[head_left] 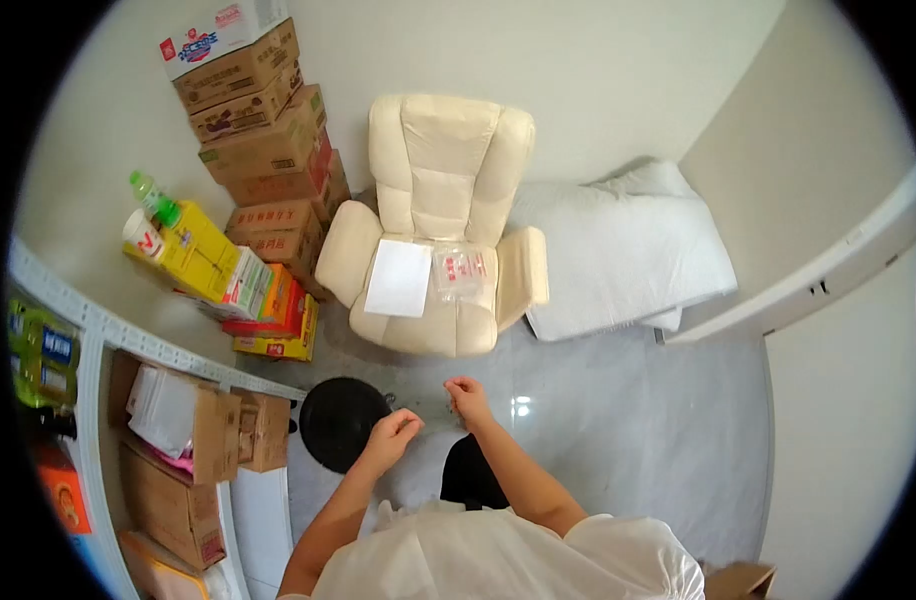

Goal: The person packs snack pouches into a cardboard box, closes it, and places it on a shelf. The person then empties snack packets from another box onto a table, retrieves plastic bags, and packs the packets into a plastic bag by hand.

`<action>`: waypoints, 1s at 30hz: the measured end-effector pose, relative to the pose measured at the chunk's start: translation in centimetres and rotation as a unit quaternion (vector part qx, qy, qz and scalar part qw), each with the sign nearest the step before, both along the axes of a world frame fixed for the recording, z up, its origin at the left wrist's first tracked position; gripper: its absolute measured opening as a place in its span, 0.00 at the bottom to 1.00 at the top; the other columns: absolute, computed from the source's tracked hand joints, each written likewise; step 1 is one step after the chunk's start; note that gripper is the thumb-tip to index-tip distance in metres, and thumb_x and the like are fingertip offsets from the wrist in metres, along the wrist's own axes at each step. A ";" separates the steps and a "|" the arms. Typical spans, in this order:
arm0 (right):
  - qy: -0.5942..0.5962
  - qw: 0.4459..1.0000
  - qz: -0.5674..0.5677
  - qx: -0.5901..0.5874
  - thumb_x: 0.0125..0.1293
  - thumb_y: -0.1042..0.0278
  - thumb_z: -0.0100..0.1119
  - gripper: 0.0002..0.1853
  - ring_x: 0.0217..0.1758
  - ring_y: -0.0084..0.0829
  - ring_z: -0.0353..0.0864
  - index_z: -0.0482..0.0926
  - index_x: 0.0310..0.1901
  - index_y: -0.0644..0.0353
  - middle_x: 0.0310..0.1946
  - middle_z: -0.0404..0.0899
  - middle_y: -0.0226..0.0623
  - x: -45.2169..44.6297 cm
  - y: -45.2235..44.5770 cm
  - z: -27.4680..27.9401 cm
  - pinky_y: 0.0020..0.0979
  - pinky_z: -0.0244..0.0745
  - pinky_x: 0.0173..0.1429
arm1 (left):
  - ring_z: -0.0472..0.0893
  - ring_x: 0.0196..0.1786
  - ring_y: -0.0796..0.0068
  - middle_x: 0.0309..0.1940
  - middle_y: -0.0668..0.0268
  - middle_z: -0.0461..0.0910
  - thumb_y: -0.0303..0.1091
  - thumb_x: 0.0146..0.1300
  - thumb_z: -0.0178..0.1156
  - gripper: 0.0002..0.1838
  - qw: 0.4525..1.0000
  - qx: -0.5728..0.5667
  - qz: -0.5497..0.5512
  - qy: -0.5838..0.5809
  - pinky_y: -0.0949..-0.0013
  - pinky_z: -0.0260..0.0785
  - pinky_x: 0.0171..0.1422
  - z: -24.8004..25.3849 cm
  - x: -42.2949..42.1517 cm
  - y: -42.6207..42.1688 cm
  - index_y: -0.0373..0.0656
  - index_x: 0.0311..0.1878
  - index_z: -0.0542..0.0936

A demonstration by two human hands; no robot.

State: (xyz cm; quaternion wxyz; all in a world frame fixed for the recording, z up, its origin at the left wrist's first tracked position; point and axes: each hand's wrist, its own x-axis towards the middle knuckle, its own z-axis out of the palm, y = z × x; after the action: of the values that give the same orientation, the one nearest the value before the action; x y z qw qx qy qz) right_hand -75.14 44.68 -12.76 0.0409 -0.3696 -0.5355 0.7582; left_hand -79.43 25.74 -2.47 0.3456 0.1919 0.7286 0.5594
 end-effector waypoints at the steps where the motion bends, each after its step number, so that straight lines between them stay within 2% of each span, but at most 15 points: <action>1: -0.003 1.000 0.008 -0.003 0.64 0.68 0.60 0.06 0.18 0.16 0.64 0.78 0.34 0.61 0.19 0.71 0.24 -2.0 2.7 -1.4 0.21 0.59 0.21 | 0.66 0.25 0.87 0.21 0.76 0.70 0.32 0.64 0.56 0.05 0.999 -0.019 0.009 -0.025 0.78 0.59 0.30 -0.3 -1.4 2.5 0.42 0.38 0.79; 5: -0.020 0.992 -0.048 -0.117 0.62 0.67 0.61 0.06 0.19 0.20 0.68 0.78 0.34 0.60 0.19 0.71 0.28 -7.9 13.0 -5.2 0.22 0.61 0.22 | 0.63 0.24 0.88 0.20 0.77 0.67 0.31 0.65 0.56 0.08 0.995 -0.055 0.003 -0.083 0.79 0.55 0.28 -0.5 -6.7 12.4 0.46 0.45 0.79; 7: -0.102 0.971 -0.113 -0.183 0.60 0.67 0.62 0.05 0.23 0.22 0.71 0.77 0.34 0.57 0.23 0.73 0.29 -10.4 17.2 -8.0 0.23 0.64 0.25 | 0.62 0.24 0.88 0.20 0.77 0.67 0.31 0.65 0.55 0.09 0.992 -0.040 0.014 -0.119 0.79 0.55 0.28 0.0 -9.0 16.8 0.46 0.47 0.79; 11: -0.135 0.962 -0.138 -0.192 0.59 0.67 0.62 0.06 0.27 0.23 0.73 0.76 0.34 0.56 0.26 0.74 0.29 -15.8 22.2 -15.2 0.24 0.67 0.28 | 0.62 0.24 0.89 0.21 0.78 0.68 0.30 0.66 0.55 0.10 0.978 -0.037 0.034 -0.202 0.79 0.54 0.28 -1.3 -13.5 21.9 0.47 0.50 0.77; 12: -0.146 0.960 -0.152 -0.185 0.58 0.68 0.62 0.06 0.26 0.23 0.72 0.75 0.35 0.55 0.26 0.74 0.28 -17.2 22.9 -16.9 0.24 0.67 0.28 | 0.58 0.19 0.90 0.17 0.82 0.61 0.32 0.68 0.53 0.13 0.981 -0.029 0.036 -0.191 0.80 0.49 0.23 -2.2 -14.3 22.7 0.48 0.54 0.76; 13: -0.158 0.957 -0.166 -0.177 0.58 0.68 0.62 0.07 0.25 0.22 0.71 0.74 0.35 0.55 0.26 0.74 0.28 -18.2 23.6 -19.7 0.25 0.67 0.29 | 0.58 0.19 0.90 0.17 0.82 0.61 0.32 0.68 0.53 0.13 0.979 -0.033 0.044 -0.197 0.80 0.49 0.23 -2.8 -15.4 23.5 0.48 0.54 0.76; 15: -0.158 0.958 -0.146 -0.190 0.57 0.68 0.64 0.11 0.27 0.24 0.71 0.75 0.40 0.57 0.29 0.74 0.29 -20.1 24.3 -23.6 0.25 0.67 0.29 | 0.61 0.23 0.88 0.21 0.77 0.67 0.30 0.67 0.54 0.10 0.973 -0.059 0.059 -0.216 0.80 0.54 0.28 -3.9 -17.4 24.4 0.45 0.50 0.77; 17: -0.226 0.961 -0.138 -0.080 0.56 0.68 0.65 0.18 0.30 0.24 0.70 0.74 0.47 0.59 0.34 0.74 0.32 -22.9 24.6 -25.2 0.25 0.67 0.31 | 0.60 0.21 0.89 0.20 0.79 0.65 0.31 0.68 0.53 0.11 0.973 -0.063 0.073 -0.211 0.80 0.52 0.26 -6.1 -18.7 24.7 0.46 0.51 0.77; 18: -0.240 0.963 -0.120 -0.034 0.53 0.67 0.68 0.27 0.39 0.31 0.75 0.70 0.54 0.63 0.43 0.75 0.38 -23.2 24.9 -28.9 0.30 0.73 0.38 | 0.59 0.19 0.90 0.18 0.81 0.63 0.33 0.68 0.52 0.11 0.975 -0.061 0.080 -0.199 0.80 0.50 0.23 -7.1 -19.2 24.7 0.47 0.52 0.76; 19: -0.245 0.962 -0.114 -0.035 0.53 0.67 0.68 0.27 0.39 0.31 0.75 0.70 0.54 0.63 0.43 0.75 0.38 -23.9 24.7 -30.7 0.30 0.73 0.38 | 0.59 0.19 0.90 0.18 0.81 0.63 0.33 0.68 0.52 0.11 0.973 -0.063 0.086 -0.203 0.80 0.50 0.23 -7.9 -19.4 24.5 0.47 0.52 0.76; 21: -0.297 0.928 -0.204 0.094 0.48 0.68 0.72 0.36 0.49 0.39 0.77 0.65 0.57 0.68 0.50 0.74 0.47 -26.0 24.8 -33.7 0.36 0.75 0.49 | 0.61 0.24 0.90 0.20 0.78 0.66 0.31 0.68 0.52 0.10 0.963 -0.096 0.131 -0.214 0.80 0.52 0.28 -9.7 -19.4 24.1 0.44 0.50 0.77; 22: -0.297 0.929 -0.199 0.095 0.48 0.68 0.72 0.36 0.49 0.39 0.77 0.65 0.57 0.68 0.50 0.74 0.47 -27.0 25.3 -33.0 0.36 0.75 0.49 | 0.61 0.24 0.90 0.20 0.78 0.66 0.31 0.68 0.52 0.10 0.962 -0.095 0.137 -0.215 0.80 0.52 0.28 -10.0 -19.6 24.1 0.44 0.50 0.77; 24: -0.387 0.900 -0.193 0.054 0.42 0.72 0.76 0.45 0.57 0.45 0.74 0.59 0.60 0.73 0.56 0.71 0.53 -28.8 26.0 -31.8 0.39 0.73 0.56 | 0.61 0.24 0.90 0.20 0.79 0.64 0.32 0.69 0.52 0.10 0.938 -0.119 0.160 -0.283 0.80 0.52 0.28 -10.5 -19.6 23.9 0.43 0.50 0.77; 28: -0.403 0.881 -0.247 0.023 0.42 0.72 0.75 0.42 0.51 0.42 0.77 0.62 0.58 0.75 0.52 0.74 0.52 -30.6 25.5 -34.4 0.37 0.73 0.55 | 0.58 0.19 0.92 0.18 0.80 0.64 0.34 0.69 0.52 0.09 0.935 -0.086 0.189 -0.289 0.82 0.48 0.22 -13.1 -19.0 23.5 0.46 0.49 0.77; 30: -0.235 0.941 -0.231 -0.079 0.42 0.73 0.73 0.27 0.45 0.39 0.80 0.73 0.45 0.74 0.44 0.78 0.49 -30.2 25.5 -35.5 0.36 0.76 0.48 | 0.61 0.24 0.90 0.20 0.80 0.65 0.32 0.69 0.52 0.10 0.926 -0.101 0.211 -0.297 0.81 0.52 0.28 -12.6 -19.5 24.0 0.41 0.47 0.79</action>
State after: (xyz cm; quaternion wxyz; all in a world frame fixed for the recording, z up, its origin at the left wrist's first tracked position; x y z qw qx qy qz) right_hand -105.31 70.16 -48.30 0.0587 -0.6529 -0.3683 0.6592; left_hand -98.92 49.75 -15.10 0.4379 -0.1768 0.6690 0.5739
